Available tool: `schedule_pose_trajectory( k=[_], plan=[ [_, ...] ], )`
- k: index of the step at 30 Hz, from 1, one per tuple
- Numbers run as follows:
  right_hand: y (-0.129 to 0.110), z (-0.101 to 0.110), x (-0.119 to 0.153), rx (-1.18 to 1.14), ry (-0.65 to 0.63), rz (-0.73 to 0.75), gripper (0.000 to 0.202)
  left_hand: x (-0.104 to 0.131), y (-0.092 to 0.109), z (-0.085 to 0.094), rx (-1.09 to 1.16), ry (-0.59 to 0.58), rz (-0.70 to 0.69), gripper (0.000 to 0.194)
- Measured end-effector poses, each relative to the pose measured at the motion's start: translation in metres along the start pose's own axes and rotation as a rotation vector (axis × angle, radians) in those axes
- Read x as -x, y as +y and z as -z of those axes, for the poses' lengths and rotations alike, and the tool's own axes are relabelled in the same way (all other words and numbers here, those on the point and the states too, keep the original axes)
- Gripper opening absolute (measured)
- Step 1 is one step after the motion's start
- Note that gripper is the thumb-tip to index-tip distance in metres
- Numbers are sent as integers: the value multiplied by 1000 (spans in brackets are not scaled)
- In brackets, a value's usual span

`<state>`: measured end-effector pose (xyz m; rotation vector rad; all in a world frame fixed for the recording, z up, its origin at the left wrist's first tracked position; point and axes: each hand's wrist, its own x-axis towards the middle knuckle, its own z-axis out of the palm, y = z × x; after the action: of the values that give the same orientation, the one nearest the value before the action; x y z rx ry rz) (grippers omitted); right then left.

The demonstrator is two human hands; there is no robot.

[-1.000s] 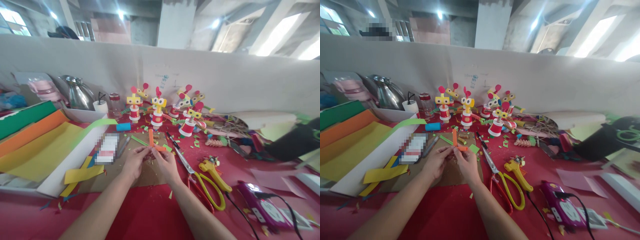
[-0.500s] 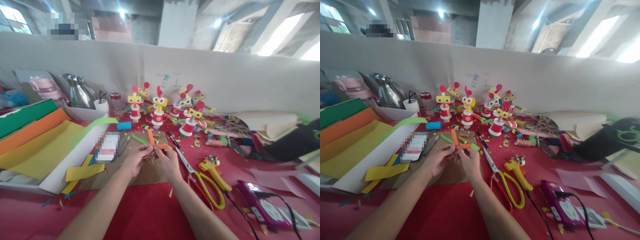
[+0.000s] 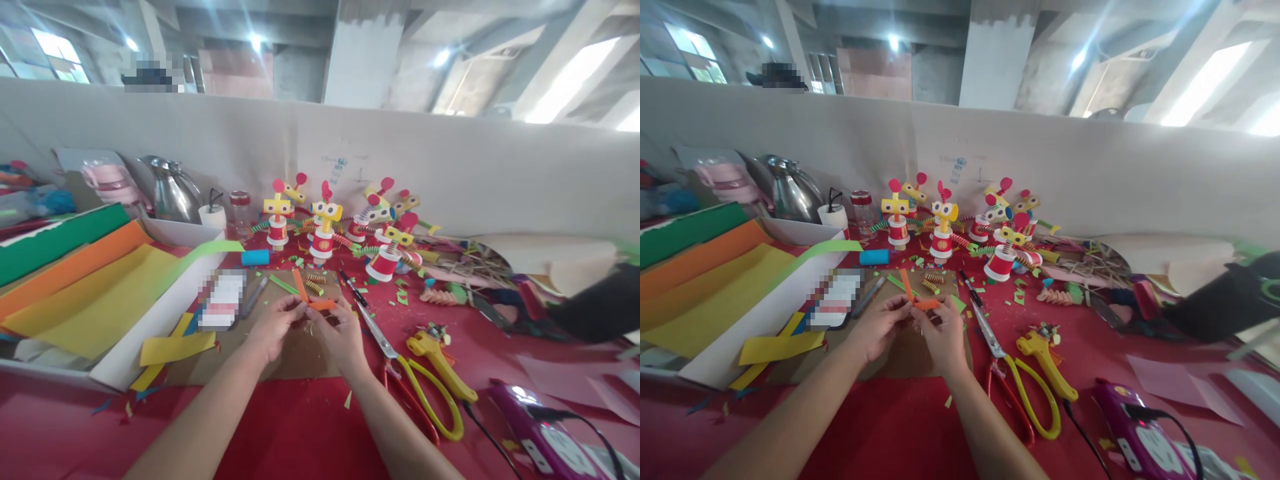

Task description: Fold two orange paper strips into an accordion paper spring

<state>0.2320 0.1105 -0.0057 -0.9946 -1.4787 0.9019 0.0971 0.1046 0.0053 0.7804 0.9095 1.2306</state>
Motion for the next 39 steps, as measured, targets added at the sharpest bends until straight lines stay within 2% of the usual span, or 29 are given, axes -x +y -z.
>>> schedule_pose_trajectory(
  k=[4,7,13,20,23,25,27,30,35,39],
  plan=[
    [1,2,-2,126,-61,120,16,1,9,3,14,-5,120,24],
    [2,3,-2,159,-92,193,9,1,12,9,45,-51,199,23],
    [1,6,-3,179,-106,232,4,1,13,17,76,-125,321,19],
    [-4,5,-5,137,-129,217,8,4,18,15,171,-235,397,14],
    [-2,3,-6,90,-89,190,5,2,13,10,256,-138,387,12],
    [1,3,-6,86,-49,185,14,-1,9,6,302,-26,413,12],
    [3,3,-6,141,-30,210,20,-2,6,3,317,71,450,12],
    [5,5,-4,270,-21,283,11,-3,4,0,304,166,442,8],
    [7,6,-1,374,-14,397,16,0,4,-4,295,193,419,9],
    [6,4,-1,238,14,325,17,1,3,-7,297,147,352,7]
  ],
)
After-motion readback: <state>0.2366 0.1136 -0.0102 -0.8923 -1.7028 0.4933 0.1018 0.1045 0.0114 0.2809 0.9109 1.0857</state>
